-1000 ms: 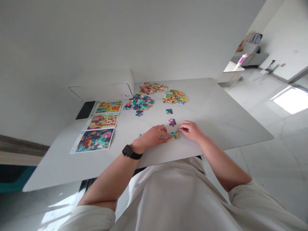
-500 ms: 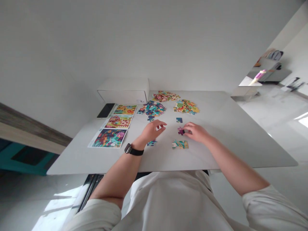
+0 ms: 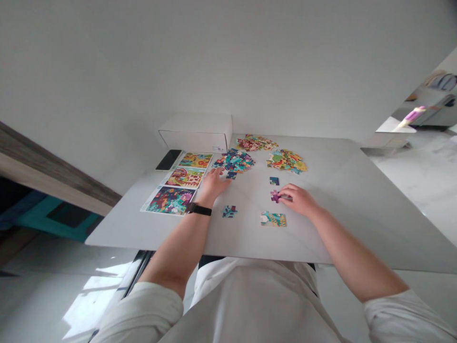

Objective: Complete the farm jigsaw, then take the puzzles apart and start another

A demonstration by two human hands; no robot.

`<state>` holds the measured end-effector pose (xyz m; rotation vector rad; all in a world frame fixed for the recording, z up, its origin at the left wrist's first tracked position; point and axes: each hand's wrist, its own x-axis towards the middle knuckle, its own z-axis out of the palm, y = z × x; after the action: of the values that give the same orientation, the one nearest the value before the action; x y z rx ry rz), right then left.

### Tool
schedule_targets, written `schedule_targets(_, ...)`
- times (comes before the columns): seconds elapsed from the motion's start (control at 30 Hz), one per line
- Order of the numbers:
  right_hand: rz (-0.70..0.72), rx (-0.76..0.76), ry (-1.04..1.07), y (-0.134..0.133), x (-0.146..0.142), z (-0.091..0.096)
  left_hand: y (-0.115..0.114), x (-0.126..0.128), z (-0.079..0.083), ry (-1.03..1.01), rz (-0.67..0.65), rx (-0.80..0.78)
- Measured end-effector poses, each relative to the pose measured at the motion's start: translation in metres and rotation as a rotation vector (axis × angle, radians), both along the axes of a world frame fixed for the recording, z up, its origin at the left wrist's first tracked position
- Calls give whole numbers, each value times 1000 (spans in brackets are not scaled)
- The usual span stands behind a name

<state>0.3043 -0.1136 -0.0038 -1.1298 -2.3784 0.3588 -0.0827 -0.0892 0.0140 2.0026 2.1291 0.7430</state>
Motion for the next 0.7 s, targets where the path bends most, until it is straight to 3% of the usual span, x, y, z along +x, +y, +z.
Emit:
schedule_targets(0.17,0,-13,21,1,-2,2,6,14,-2,114,86,-96)
schedule_targets(0.4,8,-16,64,2,-2,0,4,21,0,118,69,-123)
schedule_targets(0.5,4,-40,90,2,-1,-1,1,19,-1,115,18,-126)
schedule_targets(0.7,-5,-67,126,0,2,-2,-14,15,2,129,-214,-132)
